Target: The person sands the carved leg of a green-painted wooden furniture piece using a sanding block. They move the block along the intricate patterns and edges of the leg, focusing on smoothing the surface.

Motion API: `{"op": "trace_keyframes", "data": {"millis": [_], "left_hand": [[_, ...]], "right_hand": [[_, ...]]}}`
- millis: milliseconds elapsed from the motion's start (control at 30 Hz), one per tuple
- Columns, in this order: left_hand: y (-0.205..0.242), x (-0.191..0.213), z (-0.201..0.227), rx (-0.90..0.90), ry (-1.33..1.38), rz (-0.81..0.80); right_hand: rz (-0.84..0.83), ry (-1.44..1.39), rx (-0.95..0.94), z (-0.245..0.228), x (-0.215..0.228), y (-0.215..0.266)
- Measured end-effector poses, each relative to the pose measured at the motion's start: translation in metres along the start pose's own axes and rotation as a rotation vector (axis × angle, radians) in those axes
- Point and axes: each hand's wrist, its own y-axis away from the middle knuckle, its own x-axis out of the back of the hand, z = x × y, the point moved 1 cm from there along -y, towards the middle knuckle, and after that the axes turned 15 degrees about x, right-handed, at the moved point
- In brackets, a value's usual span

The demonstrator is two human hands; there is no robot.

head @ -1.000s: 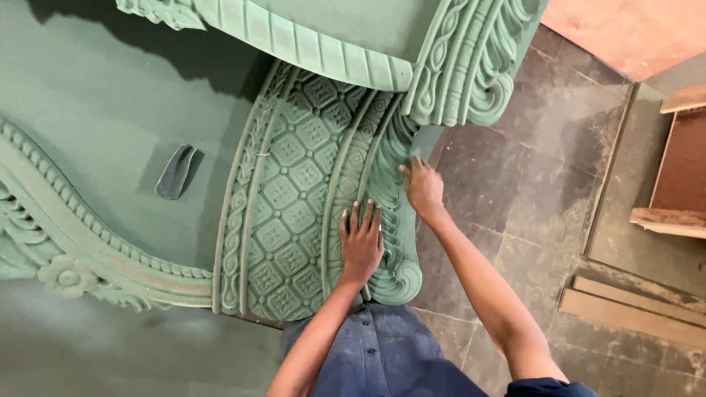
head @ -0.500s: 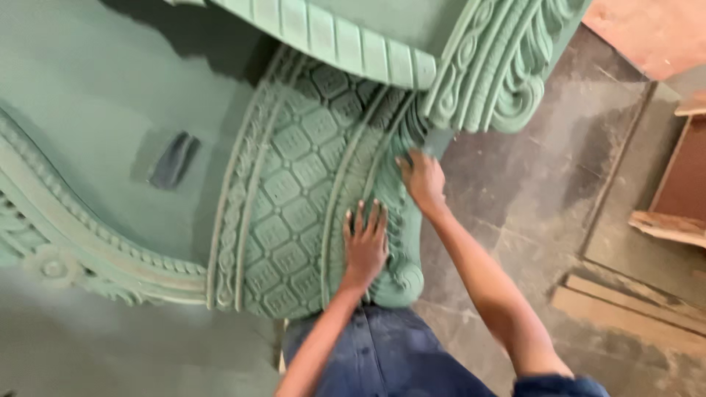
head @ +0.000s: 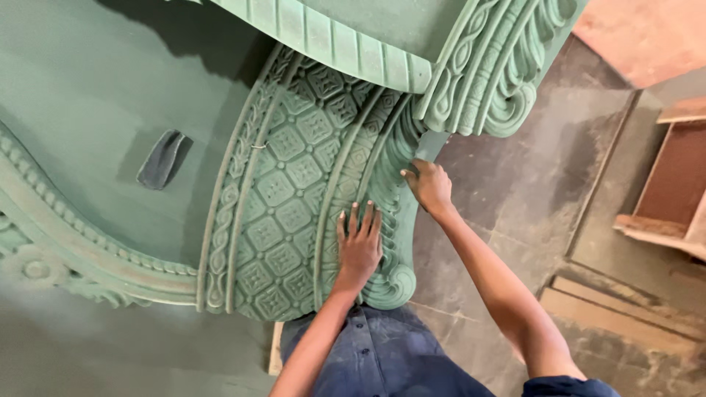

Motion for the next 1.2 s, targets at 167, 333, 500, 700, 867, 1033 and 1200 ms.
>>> {"op": "trace_keyframes", "data": {"millis": [167,333,500,700,867,1033,1200], "left_hand": [[-0.003,0.001,-0.007,0.001,0.014,0.007],[-0.004,0.003,-0.001,0.005,0.009,0.024],[-0.001,0.015,0.002,0.009,-0.049,0.001],[0.002,0.004,0.008,0.02,-0.13,0.066],[0.001,0.003,0.007,0.076,-0.165,0.092],[0.007,0.001,0.018,0.101,-0.189,0.146],[0.012,0.003,0.02,0.111,-0.188,0.201]], "right_hand": [[0.133,0.076,0.299,-0.001,0.018,-0.024],[0.102,0.377,0.595,-0.006,0.012,-0.051],[-0.073,0.608,0.825,-0.005,0.013,-0.015],[-0.139,0.756,0.964,0.033,0.005,-0.01],[-0.038,0.609,1.115,0.036,0.009,-0.019],[-0.224,0.737,1.186,0.044,0.019,-0.012],[-0.382,0.612,1.19,0.046,0.028,-0.024]]}}
